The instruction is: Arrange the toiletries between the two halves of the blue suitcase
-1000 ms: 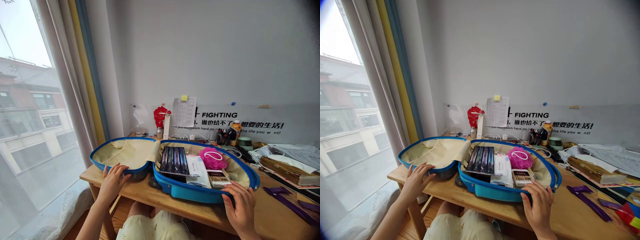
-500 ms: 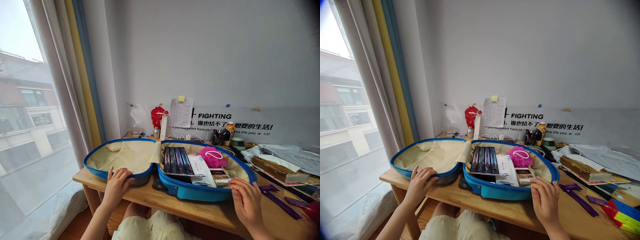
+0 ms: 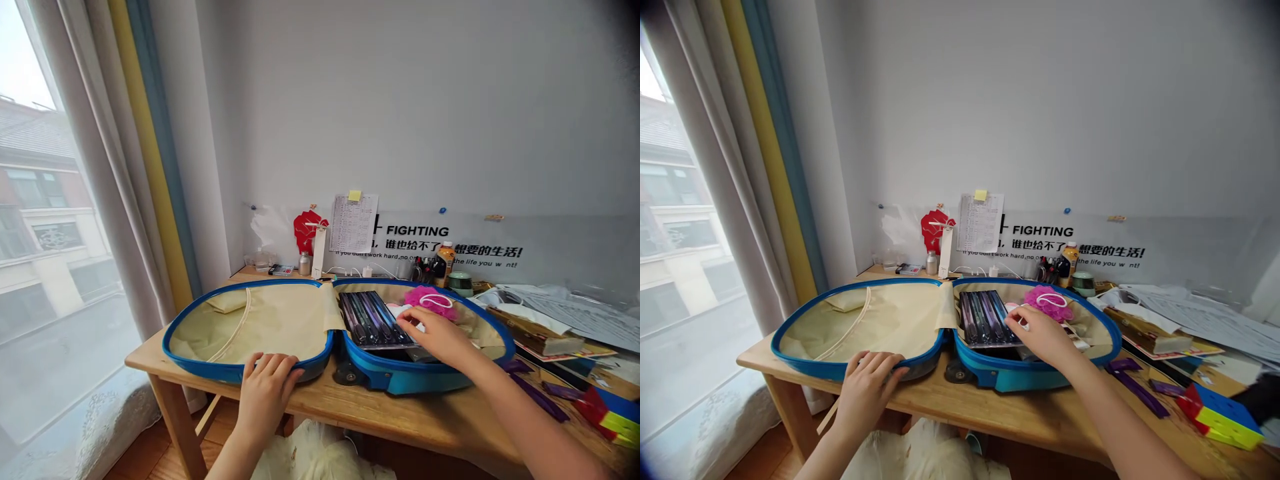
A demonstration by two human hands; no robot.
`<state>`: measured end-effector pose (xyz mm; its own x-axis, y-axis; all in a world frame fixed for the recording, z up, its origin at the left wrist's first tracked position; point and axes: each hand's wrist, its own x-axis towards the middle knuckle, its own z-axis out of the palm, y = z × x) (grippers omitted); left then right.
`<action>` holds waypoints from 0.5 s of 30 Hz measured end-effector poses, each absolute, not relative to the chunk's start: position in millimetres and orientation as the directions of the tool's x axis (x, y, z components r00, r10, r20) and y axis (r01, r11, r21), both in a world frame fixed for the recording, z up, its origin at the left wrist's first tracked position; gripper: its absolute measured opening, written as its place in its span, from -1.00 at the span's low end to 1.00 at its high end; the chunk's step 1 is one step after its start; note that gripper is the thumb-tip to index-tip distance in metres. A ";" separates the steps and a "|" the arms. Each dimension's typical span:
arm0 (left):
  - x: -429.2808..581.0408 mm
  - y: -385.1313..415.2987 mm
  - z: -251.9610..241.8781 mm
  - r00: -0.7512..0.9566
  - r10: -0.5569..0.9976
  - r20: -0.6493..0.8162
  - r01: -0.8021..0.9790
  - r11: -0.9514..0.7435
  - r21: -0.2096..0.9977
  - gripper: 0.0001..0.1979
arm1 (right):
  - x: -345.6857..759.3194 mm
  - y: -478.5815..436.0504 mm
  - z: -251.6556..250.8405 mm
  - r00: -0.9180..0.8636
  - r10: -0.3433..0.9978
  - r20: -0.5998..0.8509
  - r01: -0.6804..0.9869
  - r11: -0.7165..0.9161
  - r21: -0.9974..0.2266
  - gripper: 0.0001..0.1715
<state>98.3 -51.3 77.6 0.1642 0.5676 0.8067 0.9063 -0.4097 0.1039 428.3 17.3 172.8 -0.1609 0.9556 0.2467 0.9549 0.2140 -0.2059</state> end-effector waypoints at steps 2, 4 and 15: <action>109.4 -52.3 79.2 0.180 0.559 0.810 0.901 -0.424 0.092 -0.80 | 414.6 20.4 180.1 -0.121 0.978 0.167 0.988 0.135 -0.073 -0.57; 119.3 -52.4 79.9 0.198 0.557 0.807 0.896 -0.436 0.080 -0.80 | 404.8 24.9 182.3 -0.104 0.986 0.128 0.995 0.103 0.013 -0.60; 168.5 -47.0 79.2 0.252 0.565 0.785 0.884 -0.465 0.051 -0.86 | 395.1 43.2 171.7 0.042 0.999 0.021 0.974 -0.046 0.223 -0.62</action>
<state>168.5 -47.0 79.2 0.2521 0.5654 0.7854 0.8838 -0.4651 0.0512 395.1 43.2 171.7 0.0420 0.9989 0.0214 0.9737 -0.0458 0.2232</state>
